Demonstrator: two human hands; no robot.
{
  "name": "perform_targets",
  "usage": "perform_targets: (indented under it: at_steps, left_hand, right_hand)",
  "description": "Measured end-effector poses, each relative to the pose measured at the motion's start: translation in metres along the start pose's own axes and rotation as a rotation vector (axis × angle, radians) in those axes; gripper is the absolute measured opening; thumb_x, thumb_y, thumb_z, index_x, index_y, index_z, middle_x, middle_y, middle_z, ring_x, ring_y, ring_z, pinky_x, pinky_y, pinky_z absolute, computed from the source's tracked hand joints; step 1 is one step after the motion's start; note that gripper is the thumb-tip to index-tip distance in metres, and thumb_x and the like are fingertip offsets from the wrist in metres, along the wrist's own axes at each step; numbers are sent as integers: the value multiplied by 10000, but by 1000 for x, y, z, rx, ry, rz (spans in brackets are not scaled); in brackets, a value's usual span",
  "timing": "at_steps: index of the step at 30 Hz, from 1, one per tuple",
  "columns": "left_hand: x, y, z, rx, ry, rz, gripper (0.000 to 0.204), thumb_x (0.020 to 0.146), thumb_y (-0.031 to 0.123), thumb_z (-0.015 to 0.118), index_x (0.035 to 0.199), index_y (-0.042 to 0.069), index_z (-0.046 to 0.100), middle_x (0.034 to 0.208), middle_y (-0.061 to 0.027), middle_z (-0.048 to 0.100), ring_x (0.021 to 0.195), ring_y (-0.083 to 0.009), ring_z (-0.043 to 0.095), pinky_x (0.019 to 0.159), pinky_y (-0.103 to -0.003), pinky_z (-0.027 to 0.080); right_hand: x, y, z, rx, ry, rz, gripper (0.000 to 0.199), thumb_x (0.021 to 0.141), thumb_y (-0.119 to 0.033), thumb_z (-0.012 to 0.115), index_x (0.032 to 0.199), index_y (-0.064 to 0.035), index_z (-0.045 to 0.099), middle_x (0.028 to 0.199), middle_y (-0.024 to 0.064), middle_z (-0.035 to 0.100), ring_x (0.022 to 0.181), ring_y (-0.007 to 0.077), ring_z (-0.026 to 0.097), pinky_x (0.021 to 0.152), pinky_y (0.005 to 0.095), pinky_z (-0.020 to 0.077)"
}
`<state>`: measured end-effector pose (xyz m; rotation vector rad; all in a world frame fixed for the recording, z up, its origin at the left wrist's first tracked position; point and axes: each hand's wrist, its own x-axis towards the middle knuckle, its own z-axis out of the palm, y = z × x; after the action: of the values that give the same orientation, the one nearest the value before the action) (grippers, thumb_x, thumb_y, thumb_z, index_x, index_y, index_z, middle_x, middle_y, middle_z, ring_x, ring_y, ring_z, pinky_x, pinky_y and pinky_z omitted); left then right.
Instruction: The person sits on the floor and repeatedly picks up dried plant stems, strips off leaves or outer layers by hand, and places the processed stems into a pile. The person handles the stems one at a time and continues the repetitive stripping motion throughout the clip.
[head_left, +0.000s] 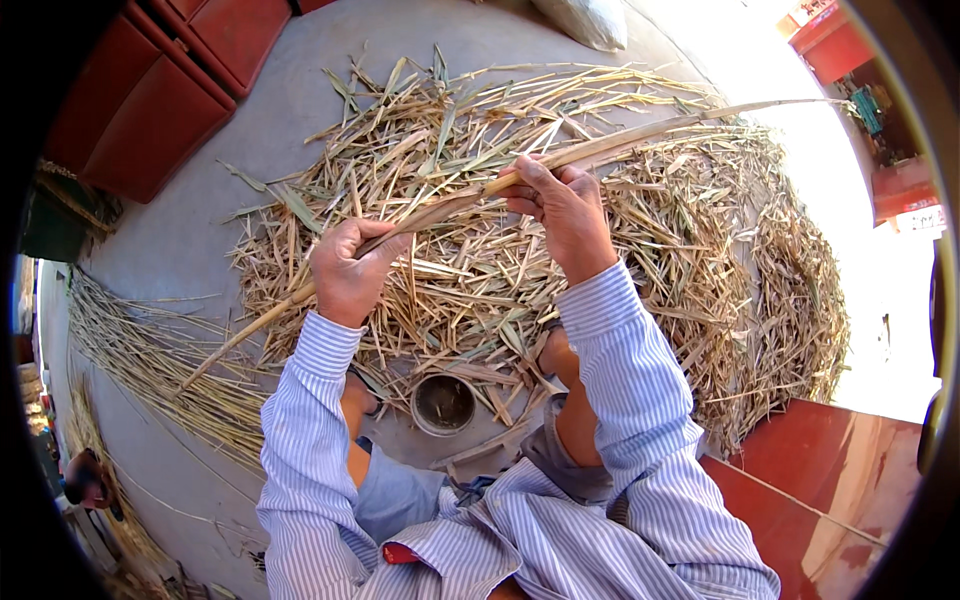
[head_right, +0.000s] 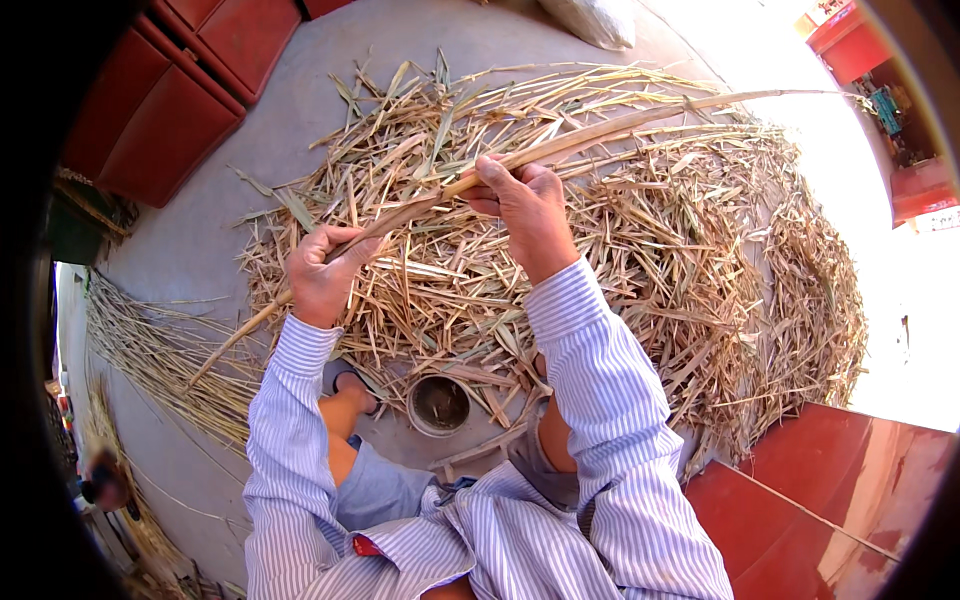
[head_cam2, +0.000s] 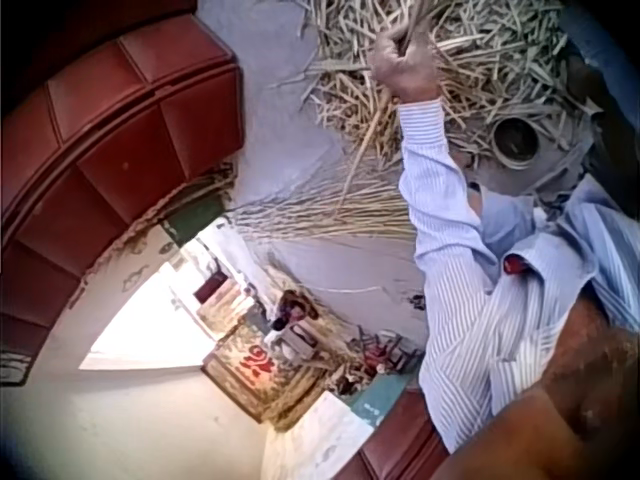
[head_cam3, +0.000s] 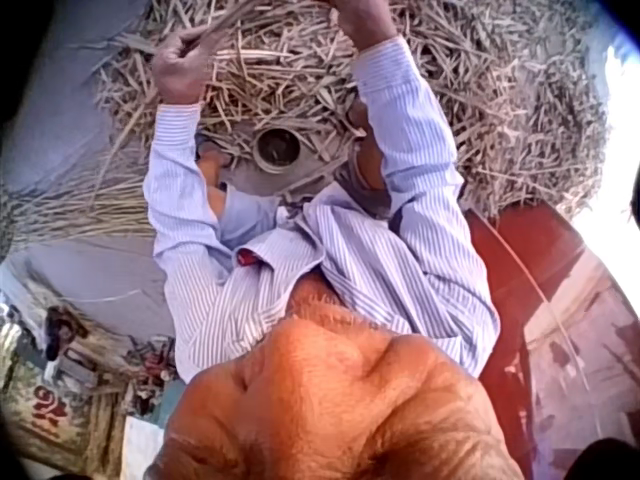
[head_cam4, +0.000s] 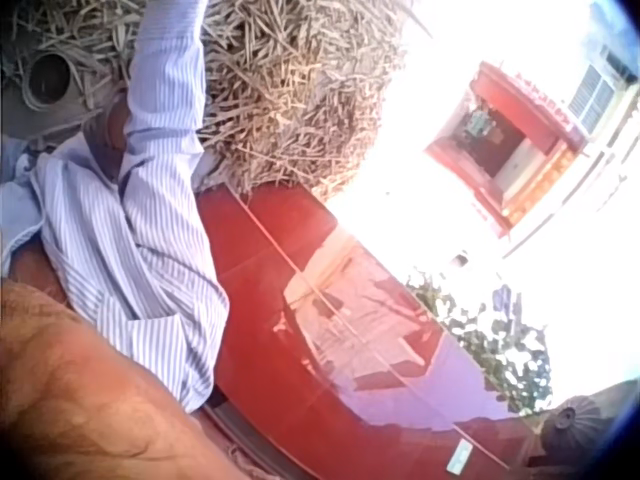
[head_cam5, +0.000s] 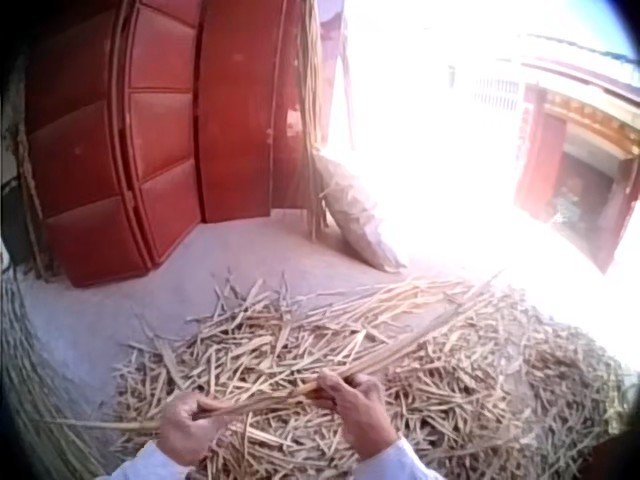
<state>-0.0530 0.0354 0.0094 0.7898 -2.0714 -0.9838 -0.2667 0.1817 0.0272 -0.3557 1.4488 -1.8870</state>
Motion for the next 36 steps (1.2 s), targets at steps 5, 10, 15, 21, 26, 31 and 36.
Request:
perform_targets:
  at_steps: [5,10,15,21,26,31,36]
  left_hand:
    - [39,-20,-76,-556,432,-256,222,839,207,768,840,52,609,733,-24,644,603,-53,534,553,-201,426]
    - [46,-42,-127,-195,509,-198,291,859,307,732,913,40,627,786,-43,650,682,-106,563,613,-257,449]
    - [33,-28,-97,895,246,233,445,873,453,641,968,20,667,857,-105,674,888,-284,610,806,-403,445]
    - [18,-2,-53,380,-262,397,428,815,444,681,906,26,686,804,-103,670,802,-301,626,748,-408,449]
    - [7,1,-36,413,-184,434,314,718,265,784,920,46,683,810,-75,681,769,-257,629,703,-388,439]
    - [5,2,-29,362,-55,512,312,715,225,797,944,48,679,805,-84,687,688,-237,629,661,-372,461]
    - [4,8,-30,-83,73,190,194,773,124,776,895,29,658,739,-91,675,571,-181,606,531,-318,452]
  right_hand:
    - [12,-7,-28,17,72,-3,245,924,-191,639,1006,39,621,910,134,706,770,169,700,663,233,587]
    - [15,-16,-54,-46,148,-19,219,925,-182,639,979,29,617,903,125,709,732,132,689,608,200,577]
    - [19,-20,-62,-33,148,-58,229,923,-194,648,975,27,612,897,110,712,705,109,677,578,180,563]
    - [25,-17,-59,-8,211,-56,228,903,-200,682,964,11,620,849,121,701,673,137,685,530,197,571]
    - [29,-17,-57,9,238,-57,282,881,-249,713,941,9,617,801,114,690,629,138,672,497,186,555]
    - [27,-18,-55,12,256,-33,288,876,-261,721,944,-3,611,765,83,679,633,128,676,484,172,539]
    - [28,-17,-57,-8,284,29,309,855,-273,743,942,-7,613,757,80,675,628,125,669,478,177,533]
